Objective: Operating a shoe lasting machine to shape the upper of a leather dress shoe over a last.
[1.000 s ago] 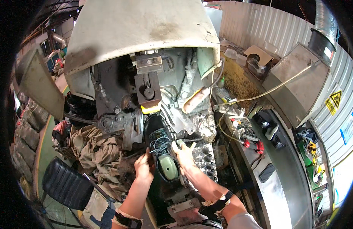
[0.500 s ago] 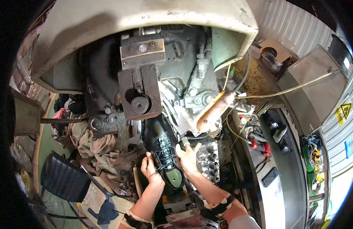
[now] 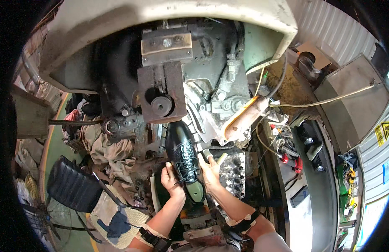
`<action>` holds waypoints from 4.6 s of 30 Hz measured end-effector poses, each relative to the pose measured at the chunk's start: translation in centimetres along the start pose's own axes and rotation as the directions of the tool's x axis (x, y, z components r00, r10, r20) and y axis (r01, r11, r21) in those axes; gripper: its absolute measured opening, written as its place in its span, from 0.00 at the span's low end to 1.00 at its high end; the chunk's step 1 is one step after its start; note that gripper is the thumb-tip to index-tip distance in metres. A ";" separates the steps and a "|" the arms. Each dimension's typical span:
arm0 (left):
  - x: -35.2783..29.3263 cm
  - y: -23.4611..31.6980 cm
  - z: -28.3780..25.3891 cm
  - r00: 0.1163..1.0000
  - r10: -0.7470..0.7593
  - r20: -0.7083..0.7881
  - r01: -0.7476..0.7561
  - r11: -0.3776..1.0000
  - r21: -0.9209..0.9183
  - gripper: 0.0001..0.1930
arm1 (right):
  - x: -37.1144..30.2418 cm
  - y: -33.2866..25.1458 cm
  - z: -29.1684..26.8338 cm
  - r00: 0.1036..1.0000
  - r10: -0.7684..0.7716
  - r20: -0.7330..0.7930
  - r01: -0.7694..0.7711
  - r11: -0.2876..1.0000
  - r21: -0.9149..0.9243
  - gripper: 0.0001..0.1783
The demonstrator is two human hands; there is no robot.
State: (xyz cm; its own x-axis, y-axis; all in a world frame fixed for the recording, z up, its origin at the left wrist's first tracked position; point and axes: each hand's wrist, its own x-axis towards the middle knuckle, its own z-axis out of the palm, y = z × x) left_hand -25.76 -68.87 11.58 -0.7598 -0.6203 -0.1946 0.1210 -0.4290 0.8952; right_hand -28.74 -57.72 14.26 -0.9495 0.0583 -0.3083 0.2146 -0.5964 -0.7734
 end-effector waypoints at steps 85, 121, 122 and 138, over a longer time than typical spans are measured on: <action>-58.3 -43.1 54.5 -0.657 -0.617 0.433 -0.734 0.392 -0.555 0.12 | -42.1 -20.8 -61.7 0.392 -0.048 -0.919 0.476 0.865 0.158 0.47; -57.4 -26.8 26.8 -0.894 0.163 0.418 -0.293 0.495 -0.818 0.17 | -49.1 -11.4 -56.5 0.383 0.038 -0.923 0.838 0.407 0.364 0.42; -57.5 -26.4 24.6 -0.923 0.188 0.336 -0.215 0.473 -0.854 0.14 | -50.1 -10.8 -56.4 0.384 0.053 -0.922 0.831 0.416 0.370 0.42; -60.3 -24.9 19.6 -0.713 -0.175 0.679 -0.281 0.959 -0.047 0.06 | -53.8 -12.8 -54.6 0.286 -0.034 -0.958 0.760 0.617 0.205 0.29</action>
State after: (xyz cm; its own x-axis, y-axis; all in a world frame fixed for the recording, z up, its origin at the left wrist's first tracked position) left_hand 4.53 -7.83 8.87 0.0865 0.9633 0.2540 0.3592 -0.2679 0.8940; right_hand 32.05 -9.48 10.53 -0.0592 0.8035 -0.5924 -0.6362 -0.4876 -0.5979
